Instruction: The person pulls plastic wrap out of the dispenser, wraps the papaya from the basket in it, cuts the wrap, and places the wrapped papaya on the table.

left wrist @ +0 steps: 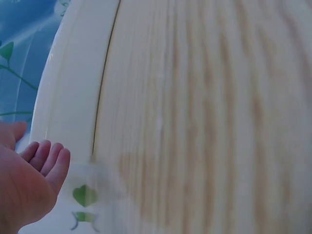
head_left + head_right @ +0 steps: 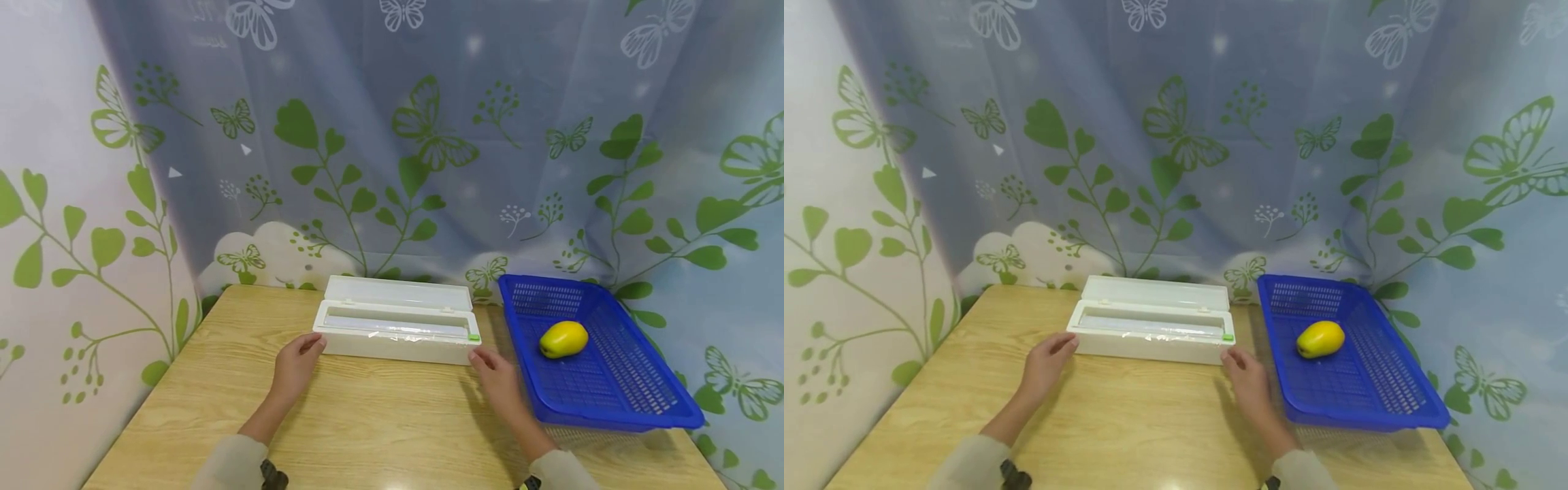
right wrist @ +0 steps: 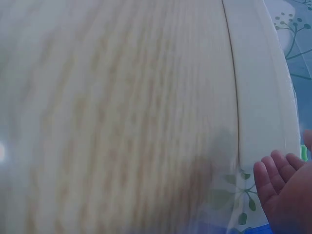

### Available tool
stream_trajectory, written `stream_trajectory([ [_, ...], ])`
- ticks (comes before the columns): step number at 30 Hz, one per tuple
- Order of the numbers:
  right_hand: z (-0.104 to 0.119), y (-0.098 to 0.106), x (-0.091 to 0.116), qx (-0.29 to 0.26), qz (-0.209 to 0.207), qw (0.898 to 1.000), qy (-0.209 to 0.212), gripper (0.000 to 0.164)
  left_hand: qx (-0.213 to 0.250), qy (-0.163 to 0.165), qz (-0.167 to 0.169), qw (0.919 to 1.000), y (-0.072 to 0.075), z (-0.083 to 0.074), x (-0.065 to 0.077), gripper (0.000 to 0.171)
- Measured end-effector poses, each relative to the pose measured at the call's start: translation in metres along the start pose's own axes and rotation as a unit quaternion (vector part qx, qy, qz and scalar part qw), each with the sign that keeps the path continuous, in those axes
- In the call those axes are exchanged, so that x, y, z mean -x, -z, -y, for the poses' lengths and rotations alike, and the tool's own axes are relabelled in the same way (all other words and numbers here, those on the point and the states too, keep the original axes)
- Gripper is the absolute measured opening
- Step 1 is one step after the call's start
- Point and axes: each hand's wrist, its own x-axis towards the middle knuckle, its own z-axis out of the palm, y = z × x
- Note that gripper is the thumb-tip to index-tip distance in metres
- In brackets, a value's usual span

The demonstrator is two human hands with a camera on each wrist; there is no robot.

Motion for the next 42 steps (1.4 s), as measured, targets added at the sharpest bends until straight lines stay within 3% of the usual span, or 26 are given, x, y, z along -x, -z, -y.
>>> stream_trajectory([
  [7,-0.003,-0.005,-0.002,-0.031,-0.003,0.999,-0.01,0.03,0.04,0.032,-0.002,0.9987,-0.004,0.006,-0.008,0.032],
  [16,0.003,-0.012,-0.005,-0.078,0.003,0.995,-0.063,0.03,0.089,0.069,-0.004,0.9937,-0.009,0.008,-0.014,0.038],
  [27,0.008,-0.016,-0.01,-0.096,0.002,0.992,-0.076,0.031,0.119,0.082,-0.029,0.9891,-0.014,0.0,-0.017,0.032],
  [35,0.012,-0.02,-0.011,-0.136,0.004,0.988,-0.078,0.028,0.127,0.083,-0.028,0.988,-0.015,-0.002,-0.015,0.025],
  [42,0.013,-0.022,-0.013,-0.14,-0.008,0.987,-0.077,0.026,0.149,0.077,-0.032,0.9854,-0.015,-0.005,-0.016,0.023],
])
